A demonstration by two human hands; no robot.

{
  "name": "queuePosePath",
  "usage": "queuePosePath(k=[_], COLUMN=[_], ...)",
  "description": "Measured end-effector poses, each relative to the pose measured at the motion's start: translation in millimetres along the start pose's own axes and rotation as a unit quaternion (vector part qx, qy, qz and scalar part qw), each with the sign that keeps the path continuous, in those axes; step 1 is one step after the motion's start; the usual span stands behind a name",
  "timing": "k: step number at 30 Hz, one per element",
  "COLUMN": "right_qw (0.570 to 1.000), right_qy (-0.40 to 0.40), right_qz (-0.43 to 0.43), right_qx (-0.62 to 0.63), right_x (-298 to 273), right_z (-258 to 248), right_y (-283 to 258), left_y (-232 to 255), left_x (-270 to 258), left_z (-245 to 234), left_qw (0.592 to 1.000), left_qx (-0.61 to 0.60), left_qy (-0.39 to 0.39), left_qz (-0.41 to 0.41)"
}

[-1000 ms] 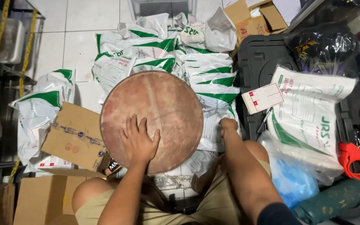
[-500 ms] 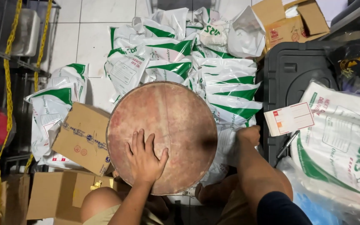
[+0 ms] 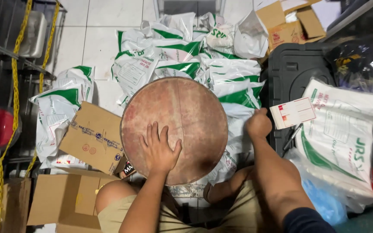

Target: The person prepares mail for shipment by placing items into shipping bags, writing on labels with a marker, and applying adhesive stickers to the packages while surrounded by other shipping supplies.

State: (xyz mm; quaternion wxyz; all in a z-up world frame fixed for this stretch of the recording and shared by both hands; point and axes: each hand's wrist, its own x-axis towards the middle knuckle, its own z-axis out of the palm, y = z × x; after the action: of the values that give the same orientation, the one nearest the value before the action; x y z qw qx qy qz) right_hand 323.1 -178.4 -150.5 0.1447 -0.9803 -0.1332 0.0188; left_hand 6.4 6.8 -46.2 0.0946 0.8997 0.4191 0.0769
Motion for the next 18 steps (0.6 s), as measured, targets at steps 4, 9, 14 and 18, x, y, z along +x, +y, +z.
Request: queuePosePath(k=[4, 9, 14, 18], right_qw=[0.998, 0.995, 0.974, 0.946], right_qy=[-0.055, -0.011, 0.076, 0.072], right_qz=[-0.023, -0.096, -0.193, -0.147], right_qx=[0.034, 0.038, 0.093, 0.279], right_x=[44, 122, 95, 39], right_z=[-15, -52, -228, -326], right_y=[2, 22, -25, -83], left_y=[-1, -3, -7, -24], left_x=[0, -1, -2, 14], left_z=[2, 4, 0, -4], left_qw=[1.0, 0.999, 0.999, 0.977], left_qx=[-0.003, -0.005, -0.038, -0.197], left_qy=[0.01, 0.04, 0.002, -0.075], left_qz=[0.0, 0.004, 0.009, -0.008])
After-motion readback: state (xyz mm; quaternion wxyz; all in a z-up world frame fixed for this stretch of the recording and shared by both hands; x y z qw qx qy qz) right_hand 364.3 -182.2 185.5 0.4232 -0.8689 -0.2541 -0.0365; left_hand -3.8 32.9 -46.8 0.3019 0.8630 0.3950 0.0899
